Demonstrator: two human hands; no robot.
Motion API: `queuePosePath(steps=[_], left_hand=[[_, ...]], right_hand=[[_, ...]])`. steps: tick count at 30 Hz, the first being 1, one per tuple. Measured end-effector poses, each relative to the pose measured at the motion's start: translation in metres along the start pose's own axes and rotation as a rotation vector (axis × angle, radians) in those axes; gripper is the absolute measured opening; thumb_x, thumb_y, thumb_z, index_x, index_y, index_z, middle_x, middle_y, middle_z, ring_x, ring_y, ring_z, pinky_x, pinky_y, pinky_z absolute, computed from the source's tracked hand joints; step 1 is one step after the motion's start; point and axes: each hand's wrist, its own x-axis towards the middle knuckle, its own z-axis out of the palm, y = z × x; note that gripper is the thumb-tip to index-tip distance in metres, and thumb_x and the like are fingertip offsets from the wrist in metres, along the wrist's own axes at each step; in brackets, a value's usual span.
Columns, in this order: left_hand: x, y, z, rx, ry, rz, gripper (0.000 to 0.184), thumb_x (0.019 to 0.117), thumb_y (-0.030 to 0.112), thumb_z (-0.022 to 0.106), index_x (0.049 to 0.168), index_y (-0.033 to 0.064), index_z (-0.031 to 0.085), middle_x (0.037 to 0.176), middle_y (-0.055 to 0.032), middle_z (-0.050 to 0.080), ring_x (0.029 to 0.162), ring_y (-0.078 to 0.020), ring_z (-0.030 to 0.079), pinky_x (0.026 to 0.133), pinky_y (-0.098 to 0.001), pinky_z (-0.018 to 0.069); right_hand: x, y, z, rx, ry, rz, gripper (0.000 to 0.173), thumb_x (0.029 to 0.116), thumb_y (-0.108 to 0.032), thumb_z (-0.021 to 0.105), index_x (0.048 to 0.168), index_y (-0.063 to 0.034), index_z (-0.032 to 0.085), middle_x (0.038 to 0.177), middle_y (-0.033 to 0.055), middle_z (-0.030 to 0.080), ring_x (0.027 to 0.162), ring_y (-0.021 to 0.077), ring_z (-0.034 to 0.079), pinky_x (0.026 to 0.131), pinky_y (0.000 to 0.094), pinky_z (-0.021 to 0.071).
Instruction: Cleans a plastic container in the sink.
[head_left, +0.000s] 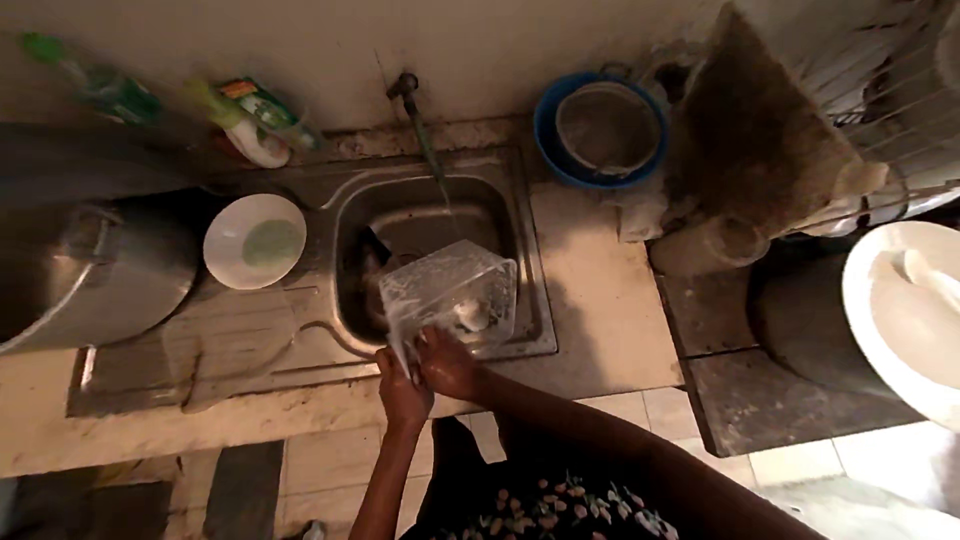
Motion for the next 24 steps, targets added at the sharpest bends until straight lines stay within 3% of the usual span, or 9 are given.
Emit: queuePosePath(steps=[2,5,8,10,12,15,17,20,24], left_hand=[[-0.003,-0.002,-0.002,-0.011,-0.037,-0.018,0.058,0.0842,0.01,0.071,0.137,-0.0069,0.054,0.14,-0.0283,0.051,0.106,-0.0364,0.067,0.085,-0.0494,0.0598],[0.002,0.004,-0.003,-0.073,-0.097,-0.063,0.073,0.0867,0.005,0.068,0.154,0.0019,0.04,0.145,-0.0255,0.048,0.12,-0.036,0.061,0.097,-0.0485,0.0559],[0.009,0.012,-0.004,-0.187,-0.084,-0.071,0.075,0.087,0.0,0.064,0.156,-0.0005,0.035,0.138,-0.0264,0.054,0.125,-0.0346,0.058,0.106,-0.0453,0.0489],[0.017,0.025,-0.01,-0.26,-0.121,-0.075,0.068,0.095,0.008,0.061,0.156,-0.0015,0.033,0.143,-0.0256,0.054,0.129,-0.0325,0.058,0.109,-0.0447,0.0479],[0.024,0.03,-0.008,-0.375,-0.214,-0.049,0.067,0.108,0.028,0.046,0.162,-0.0003,0.016,0.163,-0.0242,0.031,0.146,-0.0296,0.042,0.12,-0.0429,0.0374],[0.044,0.02,-0.001,-0.618,-0.263,-0.16,0.085,0.1043,0.049,0.043,0.165,0.0085,-0.001,0.171,-0.018,0.005,0.156,-0.0283,0.018,0.125,-0.0486,0.0245],[0.059,0.026,-0.003,-0.707,-0.247,-0.288,0.09,0.101,0.051,0.052,0.165,0.0124,0.002,0.17,-0.0186,0.009,0.155,-0.0317,0.02,0.123,-0.0534,0.0263],[0.077,0.034,-0.005,-0.847,-0.227,-0.516,0.084,0.0963,0.046,0.066,0.163,0.0159,0.024,0.161,-0.0184,0.035,0.145,-0.0331,0.039,0.114,-0.0553,0.0393],[0.086,0.055,-0.044,-0.881,-0.455,-0.494,0.073,0.1011,0.047,0.057,0.162,0.0203,0.027,0.157,-0.014,0.043,0.138,-0.0295,0.049,0.108,-0.054,0.0448]], right_hand=[[-0.018,0.029,-0.016,-0.043,0.05,0.088,0.051,0.0999,-0.017,0.053,0.146,0.0026,0.051,0.152,0.027,0.047,0.138,0.0399,0.05,0.112,0.0493,0.0453],[-0.023,0.061,-0.061,-0.206,-0.165,0.201,0.052,0.102,-0.015,0.049,0.146,0.0115,0.044,0.157,0.0329,0.035,0.143,0.047,0.041,0.115,0.0558,0.0415],[-0.01,0.047,-0.066,-0.227,-0.321,0.145,0.039,0.0997,-0.013,0.056,0.13,0.0118,0.059,0.144,0.0363,0.048,0.135,0.0523,0.047,0.109,0.0635,0.0432],[0.001,0.033,-0.051,0.011,-0.248,0.1,0.041,0.0991,-0.017,0.059,0.132,0.0073,0.06,0.142,0.0326,0.051,0.129,0.0448,0.055,0.107,0.056,0.0481],[0.008,0.016,-0.021,0.346,-0.09,0.007,0.041,0.0998,-0.024,0.061,0.129,0.0049,0.062,0.136,0.0265,0.057,0.122,0.0335,0.061,0.106,0.0443,0.05],[0.02,0.002,-0.009,0.536,-0.079,-0.052,0.05,0.0998,-0.024,0.062,0.14,0.0035,0.054,0.139,0.0226,0.058,0.127,0.0256,0.059,0.111,0.0388,0.0476],[0.022,-0.002,-0.019,0.565,-0.072,-0.079,0.045,0.1015,-0.019,0.058,0.138,0.0063,0.055,0.134,0.0226,0.062,0.126,0.0246,0.061,0.112,0.0387,0.0468],[0.019,-0.013,-0.048,0.563,-0.085,-0.053,0.036,0.1027,-0.013,0.052,0.13,0.0098,0.06,0.125,0.0253,0.066,0.119,0.0293,0.064,0.108,0.0427,0.0481],[0.0,-0.012,-0.092,0.459,-0.04,0.006,0.037,0.1048,-0.012,0.049,0.135,0.0075,0.059,0.13,0.0278,0.063,0.124,0.0347,0.06,0.111,0.045,0.0449]])
